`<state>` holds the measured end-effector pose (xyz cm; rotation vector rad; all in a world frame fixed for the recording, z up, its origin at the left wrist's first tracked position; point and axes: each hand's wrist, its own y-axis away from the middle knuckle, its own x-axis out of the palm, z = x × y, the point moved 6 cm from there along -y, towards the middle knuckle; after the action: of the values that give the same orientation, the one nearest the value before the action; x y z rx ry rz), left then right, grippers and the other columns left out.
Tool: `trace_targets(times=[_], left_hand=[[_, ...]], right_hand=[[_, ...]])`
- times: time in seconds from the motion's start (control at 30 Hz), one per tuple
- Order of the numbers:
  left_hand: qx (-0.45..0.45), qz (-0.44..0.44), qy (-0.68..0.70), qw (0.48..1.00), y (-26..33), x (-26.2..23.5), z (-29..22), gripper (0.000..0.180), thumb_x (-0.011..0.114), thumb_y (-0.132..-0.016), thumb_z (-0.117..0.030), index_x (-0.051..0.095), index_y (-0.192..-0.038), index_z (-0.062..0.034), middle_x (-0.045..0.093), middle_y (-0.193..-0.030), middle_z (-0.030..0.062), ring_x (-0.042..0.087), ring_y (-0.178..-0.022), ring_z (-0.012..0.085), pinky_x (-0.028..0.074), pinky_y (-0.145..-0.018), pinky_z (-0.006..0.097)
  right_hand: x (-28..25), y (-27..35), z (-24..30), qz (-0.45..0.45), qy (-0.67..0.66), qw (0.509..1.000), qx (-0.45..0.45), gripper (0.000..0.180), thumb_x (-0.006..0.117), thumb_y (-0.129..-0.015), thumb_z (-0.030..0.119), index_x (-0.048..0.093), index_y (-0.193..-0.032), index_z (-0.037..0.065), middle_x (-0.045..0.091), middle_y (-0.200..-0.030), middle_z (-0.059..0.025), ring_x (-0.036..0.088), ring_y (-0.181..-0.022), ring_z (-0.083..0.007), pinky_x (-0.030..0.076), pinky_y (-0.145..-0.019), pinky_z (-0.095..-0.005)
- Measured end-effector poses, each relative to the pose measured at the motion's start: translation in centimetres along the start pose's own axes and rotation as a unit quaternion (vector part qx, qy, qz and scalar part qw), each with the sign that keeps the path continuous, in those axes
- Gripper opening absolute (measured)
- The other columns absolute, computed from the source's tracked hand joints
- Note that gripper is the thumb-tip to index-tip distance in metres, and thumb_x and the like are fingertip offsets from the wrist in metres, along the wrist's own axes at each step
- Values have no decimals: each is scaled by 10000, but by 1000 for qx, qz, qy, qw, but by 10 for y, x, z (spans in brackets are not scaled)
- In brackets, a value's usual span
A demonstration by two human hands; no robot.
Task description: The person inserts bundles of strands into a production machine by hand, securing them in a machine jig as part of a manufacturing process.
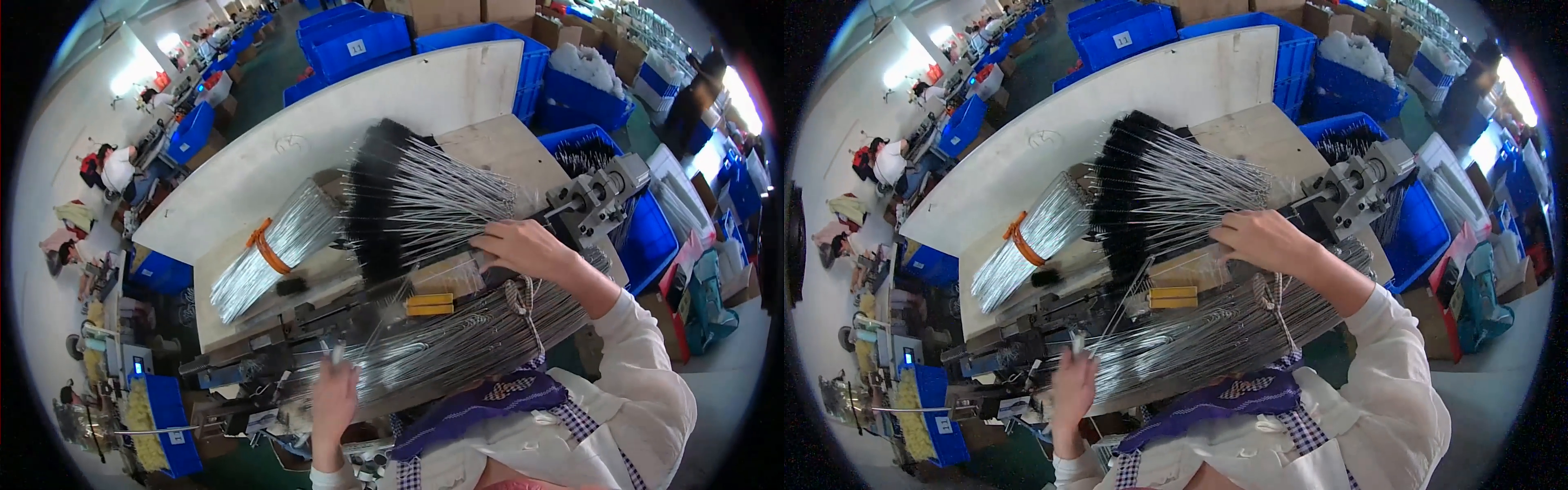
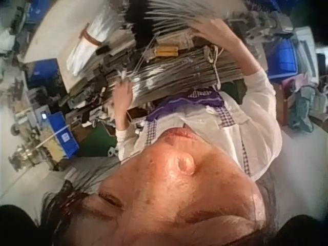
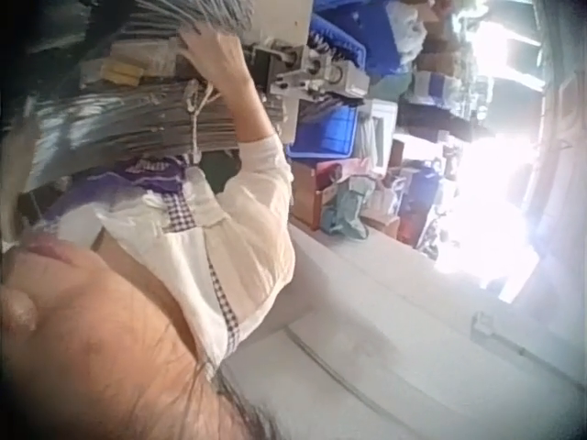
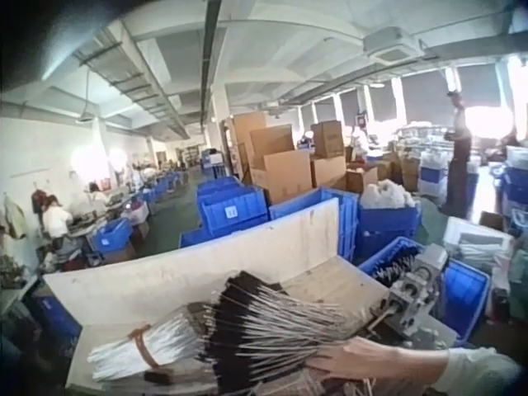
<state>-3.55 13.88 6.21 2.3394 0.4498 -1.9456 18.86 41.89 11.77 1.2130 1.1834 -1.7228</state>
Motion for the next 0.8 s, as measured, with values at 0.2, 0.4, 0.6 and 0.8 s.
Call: trace_targets(times=[0.2,0.4,0.6,0.8], left_hand=[[-215,140,811,525,-21,39,-74,304,479,-990,-284,487,-813,-36,459,-951,75,367,-511,85,251,-406,193],[-154,87,920,350,-20,-4,-54,309,495,-975,-298,455,-782,-60,410,-860,74,296,-421,36,215,-380,180],[-157,-31,885,437,9,-11,-1,232,518,-954,-208,551,-782,-57,514,-742,104,374,-399,64,260,-371,213],[-106,129,190,967,1,62,26,201,609,-892,-181,665,-939,7,571,-671,6,495,-528,128,387,-508,279]], right_hand=[[20,10,20,-5,82,992,-97,337,606,-758,162,586,-1088,95,536,-805,-22,569,-771,-175,510,-585,-286],[15,13,29,-22,87,992,-89,350,593,-714,117,592,-1061,70,507,-754,-16,551,-730,-166,488,-526,-291],[-1,0,11,-44,37,998,-4,384,611,-686,89,617,-1067,32,539,-703,-39,572,-648,-198,485,-521,-340],[14,-86,-109,70,106,978,163,207,574,-806,109,626,-1004,82,625,-858,-109,658,-832,-270,537,-633,-408]])
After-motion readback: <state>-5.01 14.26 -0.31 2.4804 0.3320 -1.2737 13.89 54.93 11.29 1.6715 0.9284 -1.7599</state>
